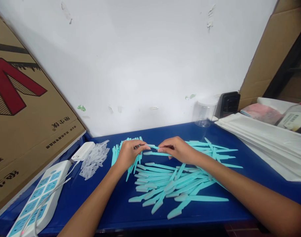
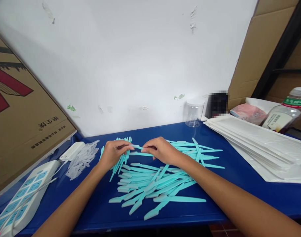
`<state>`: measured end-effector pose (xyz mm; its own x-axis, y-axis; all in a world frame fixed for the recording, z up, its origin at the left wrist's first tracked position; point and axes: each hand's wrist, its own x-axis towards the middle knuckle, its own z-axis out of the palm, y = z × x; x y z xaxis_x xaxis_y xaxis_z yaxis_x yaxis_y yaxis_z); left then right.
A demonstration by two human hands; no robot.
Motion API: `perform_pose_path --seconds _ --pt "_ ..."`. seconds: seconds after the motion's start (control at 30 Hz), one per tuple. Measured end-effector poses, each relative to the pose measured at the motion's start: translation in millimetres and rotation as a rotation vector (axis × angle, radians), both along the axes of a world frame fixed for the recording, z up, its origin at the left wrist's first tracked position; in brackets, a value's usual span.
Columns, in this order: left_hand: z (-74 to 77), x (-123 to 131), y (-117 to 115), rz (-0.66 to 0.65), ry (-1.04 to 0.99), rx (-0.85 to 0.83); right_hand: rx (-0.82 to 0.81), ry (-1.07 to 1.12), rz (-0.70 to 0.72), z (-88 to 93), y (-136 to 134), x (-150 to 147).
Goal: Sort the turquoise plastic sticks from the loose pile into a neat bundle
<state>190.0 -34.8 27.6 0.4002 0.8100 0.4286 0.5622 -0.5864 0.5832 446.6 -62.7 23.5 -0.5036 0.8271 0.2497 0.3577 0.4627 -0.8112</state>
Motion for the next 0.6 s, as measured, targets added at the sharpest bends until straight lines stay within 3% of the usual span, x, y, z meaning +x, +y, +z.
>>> perform_pose_path --seconds 0.17,0.33,0.6 --pt "1.9 3.1 -1.9 -0.026 -0.036 -0.088 -0.024 -0.024 -0.029 2.2 -2.4 -2.1" --pt "5.4 5.5 -4.4 0.021 0.101 0.012 0.187 -0.162 -0.129 1.8 2.1 0.6" --pt "12.8 -5.1 -5.9 -0.201 0.401 -0.171 0.169 -0.267 -0.102 -4.0 3.9 4.3"
